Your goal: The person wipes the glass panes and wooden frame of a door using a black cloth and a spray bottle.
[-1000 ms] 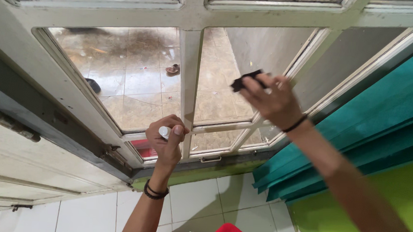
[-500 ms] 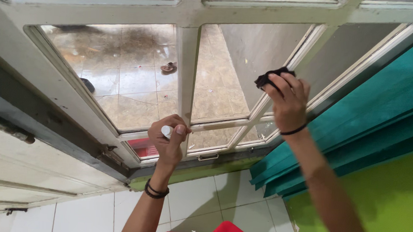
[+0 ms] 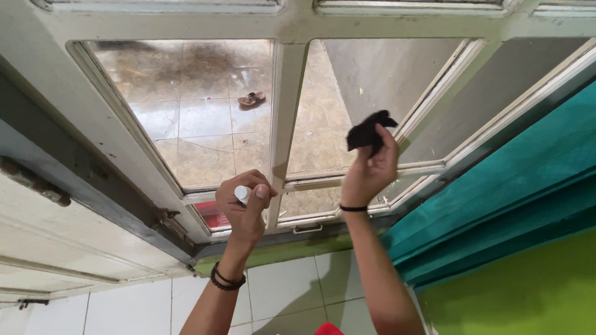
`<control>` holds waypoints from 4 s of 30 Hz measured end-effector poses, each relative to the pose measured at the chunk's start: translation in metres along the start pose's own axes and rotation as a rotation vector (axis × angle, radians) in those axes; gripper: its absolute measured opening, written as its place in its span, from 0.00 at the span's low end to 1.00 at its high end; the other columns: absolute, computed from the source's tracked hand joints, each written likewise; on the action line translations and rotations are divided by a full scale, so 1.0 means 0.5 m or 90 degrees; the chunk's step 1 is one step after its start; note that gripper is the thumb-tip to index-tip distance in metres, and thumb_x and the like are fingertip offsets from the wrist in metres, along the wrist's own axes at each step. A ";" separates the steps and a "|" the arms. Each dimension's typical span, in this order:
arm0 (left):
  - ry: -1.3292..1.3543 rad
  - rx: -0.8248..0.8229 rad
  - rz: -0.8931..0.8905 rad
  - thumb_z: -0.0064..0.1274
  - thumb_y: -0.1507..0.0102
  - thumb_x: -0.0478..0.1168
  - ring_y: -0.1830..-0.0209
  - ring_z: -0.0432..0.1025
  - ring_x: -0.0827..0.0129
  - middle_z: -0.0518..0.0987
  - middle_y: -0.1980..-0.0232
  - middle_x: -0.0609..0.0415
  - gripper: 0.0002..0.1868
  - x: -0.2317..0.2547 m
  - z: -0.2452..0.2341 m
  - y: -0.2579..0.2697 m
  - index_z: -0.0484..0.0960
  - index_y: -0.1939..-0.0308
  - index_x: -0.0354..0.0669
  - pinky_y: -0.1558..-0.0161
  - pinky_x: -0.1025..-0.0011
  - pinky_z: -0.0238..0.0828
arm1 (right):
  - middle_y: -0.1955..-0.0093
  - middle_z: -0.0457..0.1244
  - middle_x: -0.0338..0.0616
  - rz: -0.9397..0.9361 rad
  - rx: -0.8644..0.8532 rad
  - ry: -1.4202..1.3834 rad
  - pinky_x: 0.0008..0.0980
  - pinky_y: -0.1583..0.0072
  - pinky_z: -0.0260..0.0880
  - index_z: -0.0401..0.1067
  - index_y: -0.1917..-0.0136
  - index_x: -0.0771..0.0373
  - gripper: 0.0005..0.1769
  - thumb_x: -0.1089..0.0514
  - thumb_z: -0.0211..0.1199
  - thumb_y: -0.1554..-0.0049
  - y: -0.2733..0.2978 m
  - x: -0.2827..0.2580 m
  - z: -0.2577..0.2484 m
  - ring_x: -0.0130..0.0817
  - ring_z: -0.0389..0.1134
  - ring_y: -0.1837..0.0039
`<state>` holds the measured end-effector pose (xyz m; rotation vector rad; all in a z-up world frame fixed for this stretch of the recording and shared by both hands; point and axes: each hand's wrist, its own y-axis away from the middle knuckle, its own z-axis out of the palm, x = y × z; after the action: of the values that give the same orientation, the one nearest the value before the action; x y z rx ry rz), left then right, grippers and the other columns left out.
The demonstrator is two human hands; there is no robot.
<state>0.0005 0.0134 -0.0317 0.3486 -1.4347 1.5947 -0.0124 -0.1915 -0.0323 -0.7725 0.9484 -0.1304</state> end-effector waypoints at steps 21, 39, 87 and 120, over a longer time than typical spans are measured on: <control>0.024 0.029 -0.012 0.55 0.31 0.49 0.80 0.62 0.79 0.74 0.75 0.54 0.23 -0.023 -0.006 0.027 0.78 0.73 0.33 0.76 0.77 0.52 | 0.38 0.65 0.47 -0.440 -0.506 0.432 0.44 0.35 0.70 0.76 0.38 0.60 0.27 0.73 0.61 0.50 0.013 -0.055 -0.028 0.48 0.65 0.36; -0.024 -0.017 -0.001 0.52 0.29 0.50 0.77 0.62 0.80 0.72 0.76 0.58 0.24 -0.025 0.030 0.036 0.78 0.74 0.36 0.73 0.76 0.52 | 0.37 0.66 0.42 -0.477 -0.446 0.647 0.43 0.35 0.67 0.78 0.40 0.57 0.20 0.71 0.61 0.44 -0.141 -0.064 -0.181 0.45 0.66 0.36; -0.206 0.179 -0.159 0.51 0.30 0.44 0.78 0.61 0.80 0.68 0.78 0.62 0.16 -0.084 0.072 0.065 0.79 0.67 0.36 0.75 0.75 0.54 | 0.45 0.69 0.45 0.146 -0.310 0.080 0.27 0.51 0.76 0.74 0.38 0.67 0.18 0.68 0.66 0.42 0.085 -0.050 0.003 0.29 0.72 0.49; -0.068 0.170 -0.277 0.49 0.32 0.38 0.48 0.65 0.71 0.69 0.47 0.54 0.17 -0.098 0.227 0.207 0.69 0.40 0.39 0.47 0.72 0.64 | 0.50 0.68 0.37 0.641 -0.290 -0.117 0.20 0.56 0.71 0.67 0.33 0.65 0.22 0.57 0.58 0.38 0.169 -0.021 -0.208 0.20 0.69 0.55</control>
<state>-0.0941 -0.0971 -0.1008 0.8522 -1.1240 1.4189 -0.1175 -0.1813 -0.1153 -0.6196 1.1039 1.0450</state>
